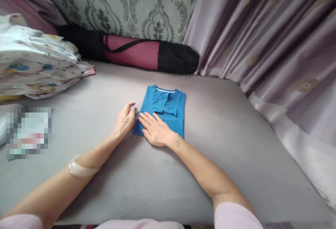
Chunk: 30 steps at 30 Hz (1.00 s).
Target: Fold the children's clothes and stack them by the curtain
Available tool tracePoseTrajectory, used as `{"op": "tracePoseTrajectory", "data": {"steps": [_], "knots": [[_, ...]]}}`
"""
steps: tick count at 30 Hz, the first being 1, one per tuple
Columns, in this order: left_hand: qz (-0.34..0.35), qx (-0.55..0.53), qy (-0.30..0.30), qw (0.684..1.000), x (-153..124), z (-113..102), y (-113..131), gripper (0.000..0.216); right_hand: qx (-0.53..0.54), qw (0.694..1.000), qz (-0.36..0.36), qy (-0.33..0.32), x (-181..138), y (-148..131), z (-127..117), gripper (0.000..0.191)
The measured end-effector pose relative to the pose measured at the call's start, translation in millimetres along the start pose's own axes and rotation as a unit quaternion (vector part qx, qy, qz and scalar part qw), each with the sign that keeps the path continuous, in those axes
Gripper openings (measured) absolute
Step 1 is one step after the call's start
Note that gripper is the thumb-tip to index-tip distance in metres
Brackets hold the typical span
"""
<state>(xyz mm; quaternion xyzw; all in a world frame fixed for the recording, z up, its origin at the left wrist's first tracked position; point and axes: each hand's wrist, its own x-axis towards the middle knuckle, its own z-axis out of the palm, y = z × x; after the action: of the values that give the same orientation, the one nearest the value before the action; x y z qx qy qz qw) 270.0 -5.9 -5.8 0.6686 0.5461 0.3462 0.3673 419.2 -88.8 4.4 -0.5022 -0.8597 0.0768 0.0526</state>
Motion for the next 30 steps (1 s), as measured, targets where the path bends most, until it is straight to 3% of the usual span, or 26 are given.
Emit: {"op": "tracePoseTrajectory", "data": {"steps": [5,10,14,17,19,24,30], "knots": [[0.007,-0.003,-0.004,1.0,1,3,-2,0.042,0.017,1.0,-0.001,-0.011,3,5,11,0.057],[0.049,0.016,-0.023,0.998,0,2,-4,0.039,0.042,0.999,0.005,-0.008,0,5,5,0.057],[0.164,0.057,-0.052,0.983,-5,3,-5,0.037,0.042,0.995,0.075,0.045,-22,4,-8,0.057],[0.289,0.108,-0.091,0.947,-12,9,-6,0.036,0.007,0.984,0.159,0.078,-46,7,-10,0.059],[0.328,0.168,-0.127,0.921,-18,13,-6,0.04,-0.005,0.977,0.202,0.072,-58,10,-6,0.06],[0.313,0.302,-0.193,0.88,-27,19,-10,0.054,-0.009,0.971,0.233,0.047,-68,16,11,0.062],[0.317,0.321,-0.214,0.866,-23,16,-13,0.056,0.036,0.972,0.223,0.07,-69,20,11,0.06]]}}
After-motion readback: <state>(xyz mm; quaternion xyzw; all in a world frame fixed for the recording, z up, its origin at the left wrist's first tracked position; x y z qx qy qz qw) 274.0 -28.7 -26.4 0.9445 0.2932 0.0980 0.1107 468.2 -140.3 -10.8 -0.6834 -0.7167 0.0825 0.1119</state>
